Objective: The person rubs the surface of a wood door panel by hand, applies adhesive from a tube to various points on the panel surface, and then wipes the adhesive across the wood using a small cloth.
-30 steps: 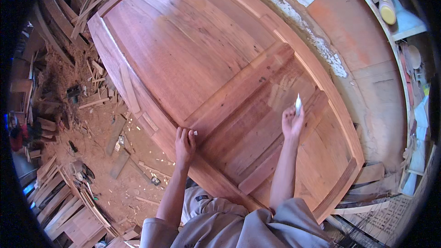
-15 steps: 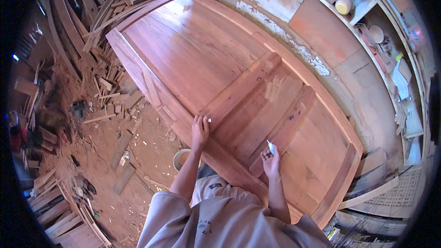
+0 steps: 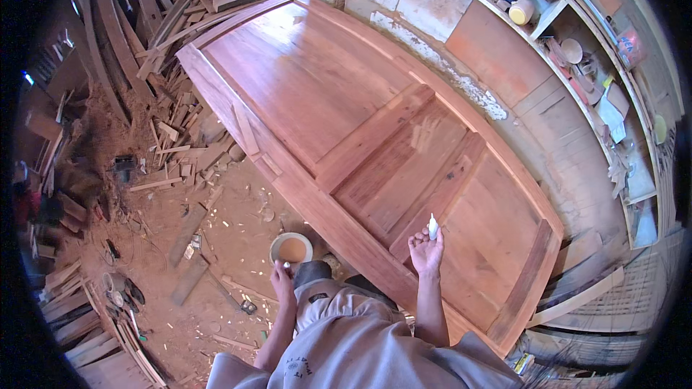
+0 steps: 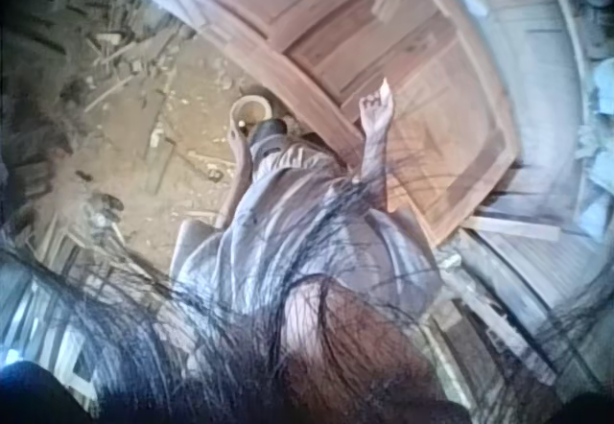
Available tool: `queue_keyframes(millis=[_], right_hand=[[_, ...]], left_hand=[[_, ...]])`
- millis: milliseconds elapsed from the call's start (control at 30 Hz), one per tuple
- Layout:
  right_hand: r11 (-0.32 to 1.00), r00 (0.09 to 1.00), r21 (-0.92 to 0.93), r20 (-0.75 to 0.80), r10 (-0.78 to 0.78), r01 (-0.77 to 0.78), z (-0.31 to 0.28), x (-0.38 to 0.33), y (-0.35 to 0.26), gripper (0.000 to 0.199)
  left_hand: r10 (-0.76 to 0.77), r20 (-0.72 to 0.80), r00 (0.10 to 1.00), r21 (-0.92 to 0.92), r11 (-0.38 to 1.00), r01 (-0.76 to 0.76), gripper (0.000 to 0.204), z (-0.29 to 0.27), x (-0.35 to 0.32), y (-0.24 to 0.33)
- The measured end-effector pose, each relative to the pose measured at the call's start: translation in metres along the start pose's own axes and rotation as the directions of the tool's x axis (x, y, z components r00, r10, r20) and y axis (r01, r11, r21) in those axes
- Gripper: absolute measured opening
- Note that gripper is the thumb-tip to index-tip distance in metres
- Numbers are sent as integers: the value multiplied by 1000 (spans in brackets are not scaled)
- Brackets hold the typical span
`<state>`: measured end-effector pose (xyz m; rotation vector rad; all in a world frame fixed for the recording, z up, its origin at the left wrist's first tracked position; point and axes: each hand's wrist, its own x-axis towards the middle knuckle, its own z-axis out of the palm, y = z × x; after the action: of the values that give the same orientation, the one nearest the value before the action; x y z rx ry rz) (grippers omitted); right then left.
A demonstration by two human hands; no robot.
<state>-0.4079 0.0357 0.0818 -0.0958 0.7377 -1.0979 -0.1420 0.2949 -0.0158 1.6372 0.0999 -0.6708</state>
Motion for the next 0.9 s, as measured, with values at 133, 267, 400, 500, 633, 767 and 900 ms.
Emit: queue_keyframes(millis=[133, 267, 400, 500, 633, 767, 900], right_hand=[[998, 998, 27, 35, 54, -55, 6, -10, 19, 28], [997, 997, 41, 27, 68, -70, -4, -28, 23, 27], [996, 998, 86, 53, 17, -21, -30, -51, 9, 27], [991, 1000, 129, 17, -17, 15, -45, -75, 1, 28], [985, 998, 157, 5, -66, 64, -75, -108, -17, 26], [984, 997, 162, 19, -74, 70, -101, -144, -31, 27], [986, 997, 153, 39, -71, 65, -137, -191, -44, 26]], left_hand=[[-212, -42, 976, -141, 969, 204, 34, -41, -5, -25], [-160, 71, 985, -321, 931, 174, 20, -54, 7, -32], [-188, 114, 976, -283, 935, 213, 17, -37, -4, -1], [-107, 245, 964, -314, 932, 184, 14, -43, -9, 4], [-36, 271, 962, -237, 966, 102, 16, -47, -41, 7], [-115, 293, 949, -149, 975, 165, 20, -68, -86, -15], [-161, 352, 922, -195, 951, 240, 14, -110, -148, -72]])
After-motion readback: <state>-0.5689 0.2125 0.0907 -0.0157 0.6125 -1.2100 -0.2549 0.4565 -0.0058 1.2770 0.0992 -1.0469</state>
